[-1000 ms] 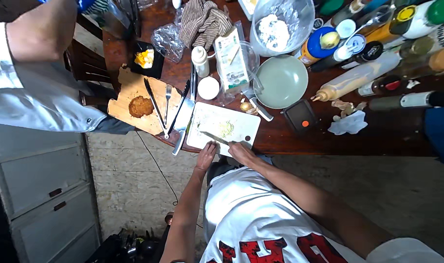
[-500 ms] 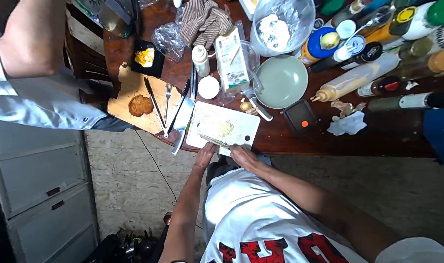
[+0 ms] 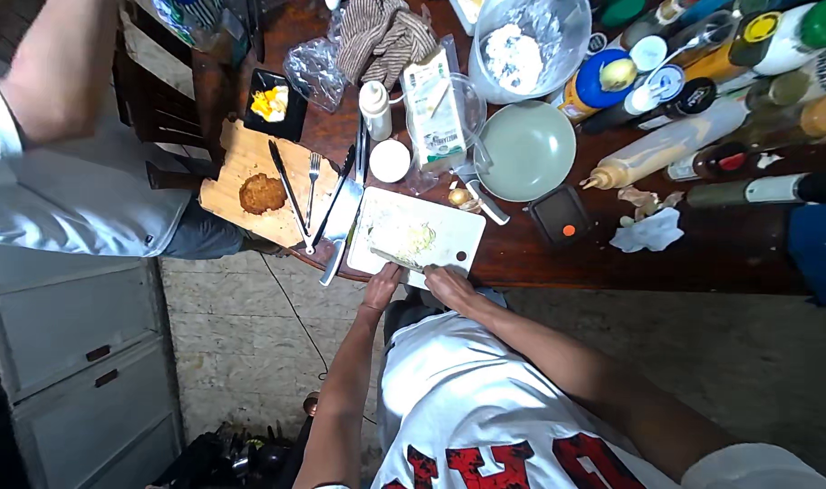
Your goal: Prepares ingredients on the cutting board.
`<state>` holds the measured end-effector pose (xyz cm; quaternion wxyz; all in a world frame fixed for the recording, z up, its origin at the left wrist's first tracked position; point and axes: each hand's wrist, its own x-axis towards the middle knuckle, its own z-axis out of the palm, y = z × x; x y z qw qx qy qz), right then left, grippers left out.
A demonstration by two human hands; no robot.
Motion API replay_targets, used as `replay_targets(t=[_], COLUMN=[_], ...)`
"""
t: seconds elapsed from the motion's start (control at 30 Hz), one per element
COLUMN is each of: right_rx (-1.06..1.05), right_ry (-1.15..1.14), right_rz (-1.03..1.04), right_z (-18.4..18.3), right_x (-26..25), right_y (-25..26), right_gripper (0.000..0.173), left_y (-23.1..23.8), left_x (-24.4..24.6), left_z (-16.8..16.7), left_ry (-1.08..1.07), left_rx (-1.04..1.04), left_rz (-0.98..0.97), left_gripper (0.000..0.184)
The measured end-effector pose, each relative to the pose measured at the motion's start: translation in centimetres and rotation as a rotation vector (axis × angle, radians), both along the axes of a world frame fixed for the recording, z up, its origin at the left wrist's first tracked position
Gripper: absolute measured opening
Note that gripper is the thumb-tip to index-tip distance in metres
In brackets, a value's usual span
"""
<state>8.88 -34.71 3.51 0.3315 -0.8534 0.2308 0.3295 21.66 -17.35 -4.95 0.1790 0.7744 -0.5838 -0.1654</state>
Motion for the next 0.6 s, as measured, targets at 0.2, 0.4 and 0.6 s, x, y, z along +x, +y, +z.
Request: replay_targets(t=[0.2,0.4,0.6], right_rx=[0.003,0.023,0.011], right_ry=[-0.017,0.007,-0.056], right_rz=[0.008,-0.004,-0.116], right_z=[1.0,0.1,-1.0], right_x=[-1.0,0.7,-0.2], right_y=[-0.2,-0.3,-0.9], right_gripper=[0.032,0.032,0.029], left_y=[0.0,0.4,0.9], left_x=[0.0,0.1,-0.5], left_z=[0.0,-0.5,-0.3], left_ry=[-0.015,-0.031,-0.019], left_rx=[-0.003,-0.043,0.01], left_rz=[-0.003,-0.011,0.034], left_gripper=[0.023,0.026,0.033])
